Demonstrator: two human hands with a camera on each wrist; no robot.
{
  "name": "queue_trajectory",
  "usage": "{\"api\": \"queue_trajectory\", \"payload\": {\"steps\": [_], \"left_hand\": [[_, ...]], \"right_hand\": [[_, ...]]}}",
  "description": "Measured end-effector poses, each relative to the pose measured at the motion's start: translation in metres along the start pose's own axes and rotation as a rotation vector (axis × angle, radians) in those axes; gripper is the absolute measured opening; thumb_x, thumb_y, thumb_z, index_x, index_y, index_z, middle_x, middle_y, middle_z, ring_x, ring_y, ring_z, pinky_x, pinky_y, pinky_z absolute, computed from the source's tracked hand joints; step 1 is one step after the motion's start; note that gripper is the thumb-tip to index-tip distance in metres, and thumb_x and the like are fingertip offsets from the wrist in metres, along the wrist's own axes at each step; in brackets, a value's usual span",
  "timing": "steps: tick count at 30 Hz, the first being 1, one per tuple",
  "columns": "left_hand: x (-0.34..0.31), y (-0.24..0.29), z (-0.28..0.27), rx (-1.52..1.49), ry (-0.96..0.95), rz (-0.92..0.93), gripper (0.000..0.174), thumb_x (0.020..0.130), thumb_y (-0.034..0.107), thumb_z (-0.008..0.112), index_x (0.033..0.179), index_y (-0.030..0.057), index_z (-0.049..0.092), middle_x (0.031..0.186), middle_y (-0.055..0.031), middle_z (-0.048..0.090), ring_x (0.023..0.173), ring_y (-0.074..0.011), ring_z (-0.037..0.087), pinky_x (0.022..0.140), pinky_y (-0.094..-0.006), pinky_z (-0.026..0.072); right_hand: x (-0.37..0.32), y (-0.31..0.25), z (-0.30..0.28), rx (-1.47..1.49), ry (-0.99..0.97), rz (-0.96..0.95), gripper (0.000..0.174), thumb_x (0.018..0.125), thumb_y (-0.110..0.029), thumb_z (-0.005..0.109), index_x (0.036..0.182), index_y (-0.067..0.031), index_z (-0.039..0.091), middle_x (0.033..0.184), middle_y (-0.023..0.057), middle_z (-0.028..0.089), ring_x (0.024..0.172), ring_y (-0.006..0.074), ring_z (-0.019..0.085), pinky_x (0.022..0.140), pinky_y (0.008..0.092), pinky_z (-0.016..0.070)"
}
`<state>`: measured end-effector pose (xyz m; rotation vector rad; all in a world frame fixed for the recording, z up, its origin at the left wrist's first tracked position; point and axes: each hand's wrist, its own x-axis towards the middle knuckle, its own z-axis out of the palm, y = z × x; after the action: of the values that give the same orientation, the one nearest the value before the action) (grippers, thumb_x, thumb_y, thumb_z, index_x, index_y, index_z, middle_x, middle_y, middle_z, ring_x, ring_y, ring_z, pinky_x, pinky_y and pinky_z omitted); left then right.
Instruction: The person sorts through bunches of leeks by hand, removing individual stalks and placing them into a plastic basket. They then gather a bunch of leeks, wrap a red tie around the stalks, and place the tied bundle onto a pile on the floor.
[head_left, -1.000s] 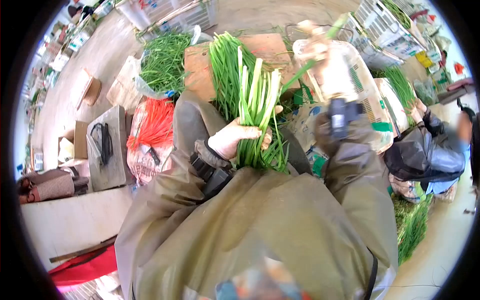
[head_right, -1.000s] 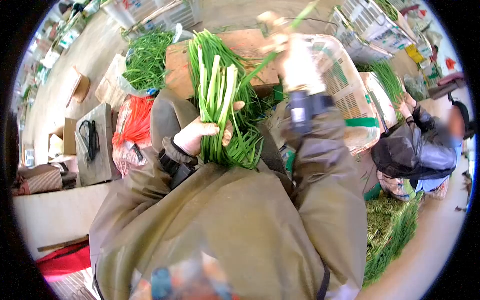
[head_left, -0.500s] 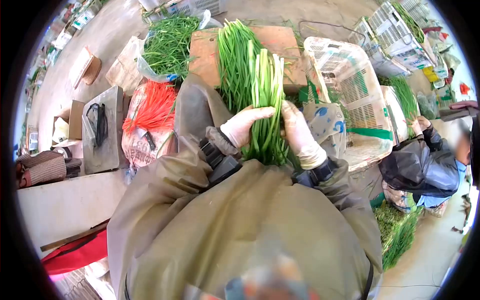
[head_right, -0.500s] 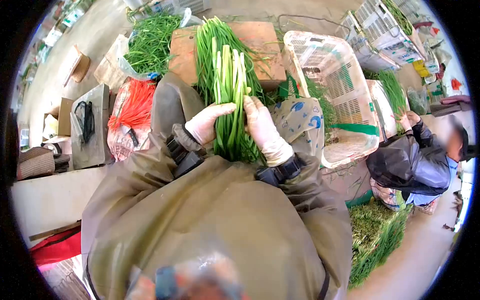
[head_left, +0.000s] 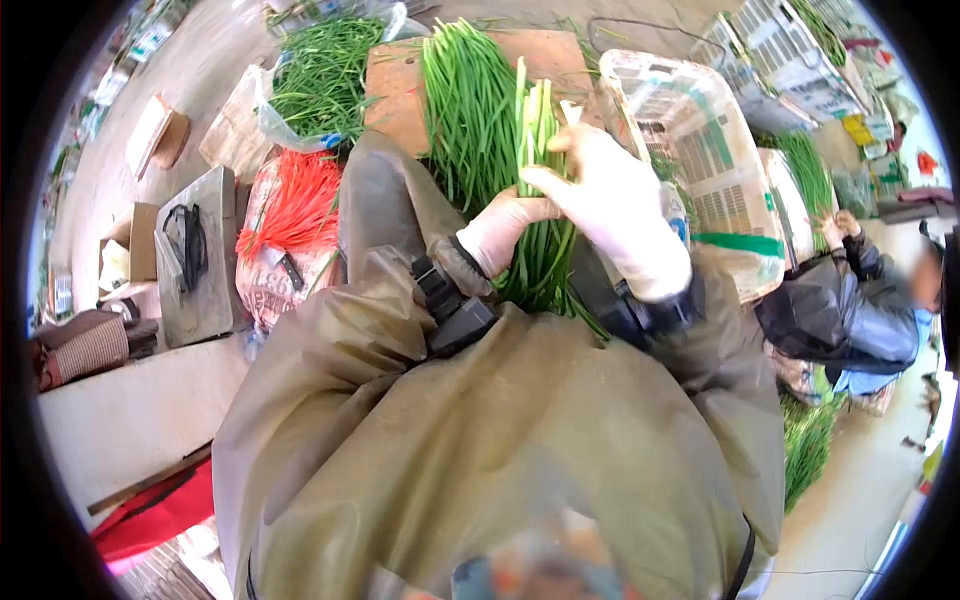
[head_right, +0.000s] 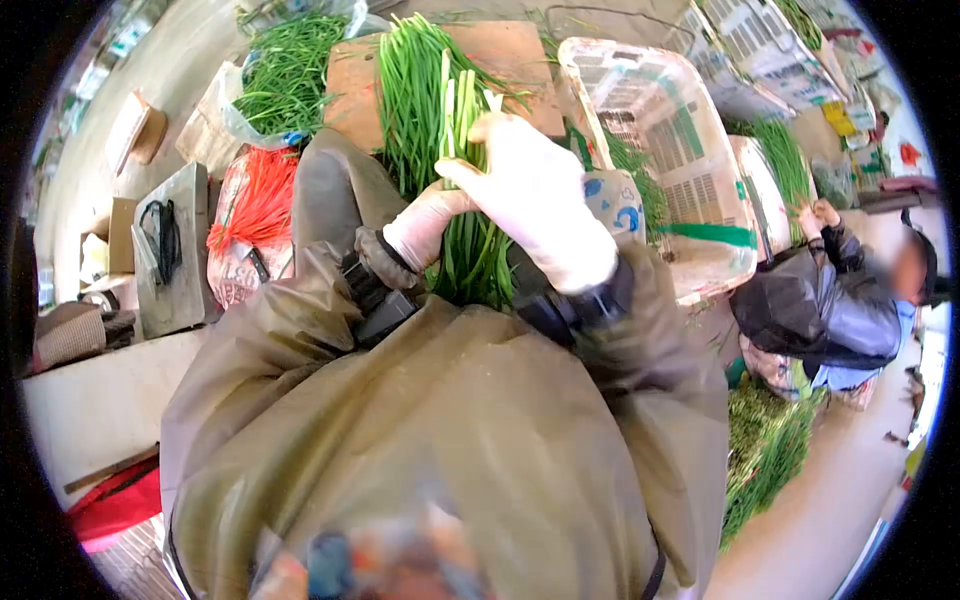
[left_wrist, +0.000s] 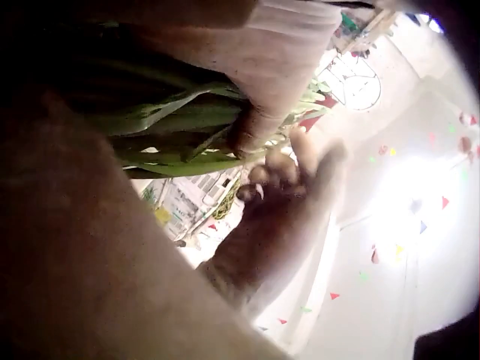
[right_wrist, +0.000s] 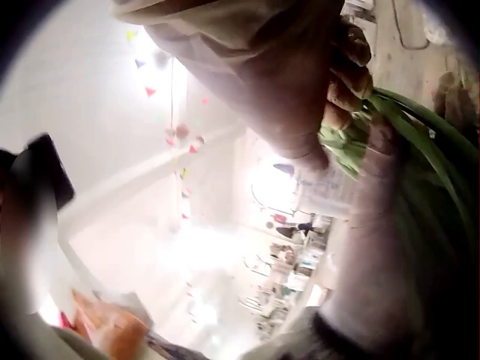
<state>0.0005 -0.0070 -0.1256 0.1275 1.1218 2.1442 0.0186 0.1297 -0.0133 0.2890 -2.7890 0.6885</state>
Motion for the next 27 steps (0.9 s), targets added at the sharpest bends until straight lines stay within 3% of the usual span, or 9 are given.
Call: {"api": "queue_trajectory", "payload": {"steps": [3,9,12,13,16,19,20,25,27], "left_hand": [[-0.012,0.006,0.012,-0.137,-0.101,-0.098,0.047,0.087,0.025,0.070,0.126,0.0039,0.054,0.114,-0.0090,0.066,0.098,-0.0214,0.063,0.088,-0.0374,0.0524],[-0.023,0.010,-0.001,-0.084,-0.259,-0.141,0.060,0.080,0.028,0.078,0.127,0.0004,0.054,0.113,-0.0113,0.068,0.096,-0.0199,0.064,0.089,-0.0357,0.0517],[-0.019,0.008,-0.005,-0.119,-0.217,-0.109,0.050,0.081,0.023,0.077,0.123,0.0024,0.058,0.111,-0.0097,0.068,0.099,-0.0211,0.064,0.090,-0.0359,0.0514],[-0.016,0.009,-0.005,-0.118,-0.223,-0.099,0.050,0.081,0.023,0.077,0.123,0.0024,0.058,0.111,-0.0097,0.068,0.099,-0.0211,0.064,0.090,-0.0359,0.0514],[-0.001,0.002,-0.010,-0.186,0.042,-0.002,0.043,0.087,0.016,0.070,0.126,0.0036,0.057,0.112,-0.0081,0.067,0.102,-0.0208,0.063,0.092,-0.0370,0.0506],[0.002,0.006,0.000,-0.061,0.148,0.204,0.047,0.090,0.019,0.069,0.131,0.0033,0.053,0.119,-0.0067,0.063,0.107,-0.0187,0.059,0.094,-0.0333,0.0473],[0.006,0.001,-0.003,0.009,0.202,0.121,0.049,0.090,0.020,0.069,0.133,0.0031,0.051,0.119,-0.0060,0.062,0.107,-0.0182,0.058,0.095,-0.0321,0.0453],[0.012,0.017,-0.015,0.136,0.030,0.193,0.067,0.088,0.026,0.069,0.142,0.0031,0.038,0.133,-0.0085,0.054,0.121,-0.0210,0.052,0.107,-0.0361,0.0378],[0.027,0.052,-0.022,-0.178,-0.070,0.108,0.066,0.092,0.032,0.063,0.144,0.0039,0.034,0.136,-0.0124,0.052,0.125,-0.0241,0.050,0.107,-0.0393,0.0389]], "right_hand": [[0.028,0.015,0.005,-0.089,-0.165,0.026,0.031,0.089,-0.035,0.059,0.101,-0.0060,0.065,0.093,0.0159,0.067,0.086,0.0304,0.067,0.076,0.0392,0.0515],[0.073,0.096,-0.032,-0.038,0.308,0.218,0.038,0.093,-0.040,0.053,0.098,-0.0044,0.066,0.097,0.0187,0.068,0.092,0.0328,0.066,0.082,0.0427,0.0503],[0.063,0.173,-0.023,-0.509,0.021,0.324,0.048,0.090,-0.047,0.057,0.099,-0.0006,0.066,0.097,0.0205,0.068,0.095,0.0368,0.065,0.083,0.0450,0.0514],[0.053,0.145,-0.024,-0.454,-0.073,0.414,0.050,0.089,-0.048,0.060,0.103,0.0002,0.066,0.101,0.0218,0.067,0.095,0.0385,0.065,0.085,0.0449,0.0513],[-0.002,0.074,-0.003,0.617,-0.329,0.400,0.058,0.090,-0.043,0.064,0.127,0.0010,0.057,0.120,0.0167,0.064,0.115,0.0236,0.059,0.099,0.0349,0.0441],[-0.056,0.049,0.065,1.105,-0.348,0.274,0.075,0.088,-0.035,0.071,0.144,-0.0016,0.036,0.135,0.0099,0.051,0.124,0.0183,0.046,0.106,0.0317,0.0365],[-0.070,0.049,0.083,1.343,-0.468,0.490,0.081,0.085,-0.032,0.075,0.146,-0.0023,0.032,0.137,0.0085,0.049,0.123,0.0163,0.044,0.106,0.0311,0.0351],[-0.063,0.050,0.064,1.306,-0.299,0.581,0.046,0.082,-0.011,0.075,0.123,-0.0001,0.058,0.109,0.0045,0.066,0.099,0.0139,0.060,0.089,0.0277,0.0484],[-0.053,0.042,0.038,1.253,-0.346,0.579,0.049,0.082,-0.012,0.076,0.125,-0.0006,0.057,0.112,0.0060,0.066,0.102,0.0142,0.060,0.092,0.0289,0.0475]]}}
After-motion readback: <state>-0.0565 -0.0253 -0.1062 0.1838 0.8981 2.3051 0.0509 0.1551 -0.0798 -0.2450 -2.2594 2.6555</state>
